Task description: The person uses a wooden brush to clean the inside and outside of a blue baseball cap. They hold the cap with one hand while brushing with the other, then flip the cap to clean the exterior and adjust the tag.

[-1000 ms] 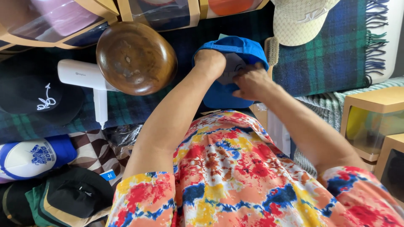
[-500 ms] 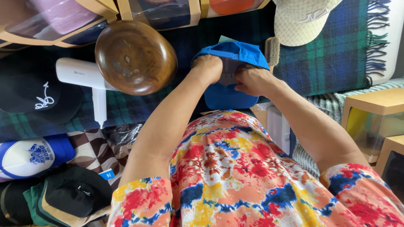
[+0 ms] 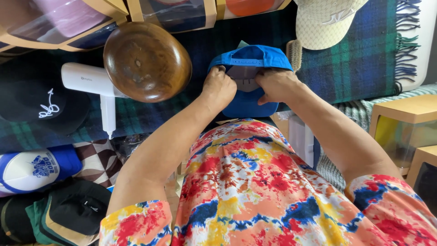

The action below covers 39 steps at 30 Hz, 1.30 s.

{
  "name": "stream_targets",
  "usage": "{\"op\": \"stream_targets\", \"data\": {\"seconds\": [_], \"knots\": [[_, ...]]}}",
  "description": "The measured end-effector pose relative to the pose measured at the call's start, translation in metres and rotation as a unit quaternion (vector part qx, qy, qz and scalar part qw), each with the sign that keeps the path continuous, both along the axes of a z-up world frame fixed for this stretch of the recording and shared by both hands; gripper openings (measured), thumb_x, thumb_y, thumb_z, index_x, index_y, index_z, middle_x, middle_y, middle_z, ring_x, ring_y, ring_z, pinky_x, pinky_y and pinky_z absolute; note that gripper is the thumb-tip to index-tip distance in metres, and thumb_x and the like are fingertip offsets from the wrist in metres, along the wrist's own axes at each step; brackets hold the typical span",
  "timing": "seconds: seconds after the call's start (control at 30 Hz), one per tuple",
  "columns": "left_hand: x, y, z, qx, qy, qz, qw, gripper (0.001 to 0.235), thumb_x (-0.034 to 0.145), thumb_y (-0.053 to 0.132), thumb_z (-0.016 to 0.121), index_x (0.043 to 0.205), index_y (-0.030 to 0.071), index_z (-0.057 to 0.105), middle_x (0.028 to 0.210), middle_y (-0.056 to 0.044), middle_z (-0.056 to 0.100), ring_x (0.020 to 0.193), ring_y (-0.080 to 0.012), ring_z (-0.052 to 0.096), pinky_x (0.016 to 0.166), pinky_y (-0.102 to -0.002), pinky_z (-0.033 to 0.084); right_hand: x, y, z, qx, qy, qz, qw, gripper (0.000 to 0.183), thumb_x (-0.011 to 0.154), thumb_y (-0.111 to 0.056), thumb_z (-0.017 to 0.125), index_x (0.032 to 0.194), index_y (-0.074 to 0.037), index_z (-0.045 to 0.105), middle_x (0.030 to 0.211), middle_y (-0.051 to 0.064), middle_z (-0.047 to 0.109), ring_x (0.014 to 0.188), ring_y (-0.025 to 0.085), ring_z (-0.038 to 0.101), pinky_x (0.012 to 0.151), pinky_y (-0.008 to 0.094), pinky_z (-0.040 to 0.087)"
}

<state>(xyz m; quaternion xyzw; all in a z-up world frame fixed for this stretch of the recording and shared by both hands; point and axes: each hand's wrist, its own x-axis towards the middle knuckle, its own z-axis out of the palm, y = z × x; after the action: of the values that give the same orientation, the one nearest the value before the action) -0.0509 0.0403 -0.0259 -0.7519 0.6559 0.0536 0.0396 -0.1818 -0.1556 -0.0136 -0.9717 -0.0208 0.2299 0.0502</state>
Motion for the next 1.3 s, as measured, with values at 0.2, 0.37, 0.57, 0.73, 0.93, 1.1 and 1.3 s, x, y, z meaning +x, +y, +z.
{"op": "stream_targets", "data": {"seconds": [0.2, 0.37, 0.57, 0.73, 0.93, 1.1, 1.3], "knots": [[-0.007, 0.012, 0.021, 0.060, -0.012, -0.004, 0.998, 0.016, 0.091, 0.009, 0.057, 0.088, 0.009, 0.073, 0.084, -0.011, 0.075, 0.110, -0.0330, 0.062, 0.092, -0.049, 0.034, 0.009, 0.004, 0.030, 0.070, 0.085, -0.041, 0.993, 0.062, 0.071, -0.062, 0.085, 0.106, -0.012, 0.075, 0.101, 0.006, 0.076, 0.104, 0.031, 0.071, 0.088, 0.043, 0.056], [-0.017, 0.020, 0.012, -0.046, 0.000, 0.039, 0.998, 0.029, 0.090, 0.007, 0.052, 0.113, 0.001, 0.068, 0.091, -0.018, 0.072, 0.105, -0.0363, 0.063, 0.090, -0.050, 0.035, -0.006, 0.014, 0.035, 0.082, 0.016, -0.087, 0.993, 0.078, 0.073, -0.069, 0.080, 0.126, -0.012, 0.069, 0.110, 0.011, 0.074, 0.111, 0.035, 0.069, 0.096, 0.050, 0.055], [-0.044, 0.046, 0.037, -0.084, 0.046, 0.124, 0.988, 0.044, 0.092, 0.009, 0.054, 0.133, -0.002, 0.061, 0.117, -0.027, 0.069, 0.124, -0.0392, 0.058, 0.116, -0.059, 0.021, 0.013, 0.034, 0.042, 0.614, -0.083, -0.489, 0.614, 0.079, 0.102, -0.053, 0.062, 0.148, 0.005, 0.034, 0.146, 0.023, 0.042, 0.145, 0.050, 0.035, 0.115, 0.069, 0.031], [-0.074, 0.069, 0.021, -0.197, 0.098, 0.090, 0.971, 0.057, 0.080, 0.030, 0.076, 0.129, 0.003, 0.066, 0.115, -0.020, 0.073, 0.117, -0.0371, 0.066, 0.105, -0.060, 0.042, 0.029, 0.053, 0.085, 0.758, -0.124, -0.559, 0.311, 0.046, 0.096, -0.047, 0.059, 0.118, -0.009, 0.071, 0.121, 0.005, 0.075, 0.122, 0.029, 0.070, 0.106, 0.045, 0.048], [-0.042, 0.100, 0.168, -0.486, 0.294, 0.200, 0.798, 0.032, 0.091, 0.014, 0.069, 0.123, 0.009, 0.069, 0.100, -0.005, 0.060, 0.090, -0.0266, 0.064, 0.081, -0.036, 0.055, 0.007, 0.068, 0.159, 0.660, -0.075, -0.508, 0.549, 0.024, 0.104, -0.025, 0.064, 0.100, -0.002, 0.059, 0.066, 0.027, 0.062, 0.048, 0.043, 0.067, 0.044, 0.048, 0.056], [-0.020, 0.091, 0.193, -0.339, 0.292, 0.114, 0.887, 0.088, 0.072, 0.020, 0.080, 0.153, 0.022, 0.046, 0.148, -0.006, 0.053, 0.153, -0.0337, 0.035, 0.125, -0.055, 0.021, 0.039, 0.096, 0.241, 0.612, 0.048, -0.277, 0.739, 0.022, 0.087, -0.002, 0.075, 0.067, 0.005, 0.069, 0.050, 0.017, 0.065, 0.035, 0.024, 0.066, 0.038, 0.029, 0.050], [0.016, 0.155, 0.229, -0.334, 0.491, 0.252, 0.765, 0.049, 0.077, 0.015, 0.083, 0.123, 0.019, 0.067, 0.109, -0.008, 0.074, 0.110, -0.0337, 0.072, 0.089, -0.044, 0.054, 0.052, 0.089, 0.249, 0.571, 0.024, -0.082, 0.817, 0.072, 0.071, -0.004, 0.087, 0.138, 0.001, 0.060, 0.085, 0.020, 0.079, 0.082, 0.024, 0.075, 0.079, 0.043, 0.060]]}}
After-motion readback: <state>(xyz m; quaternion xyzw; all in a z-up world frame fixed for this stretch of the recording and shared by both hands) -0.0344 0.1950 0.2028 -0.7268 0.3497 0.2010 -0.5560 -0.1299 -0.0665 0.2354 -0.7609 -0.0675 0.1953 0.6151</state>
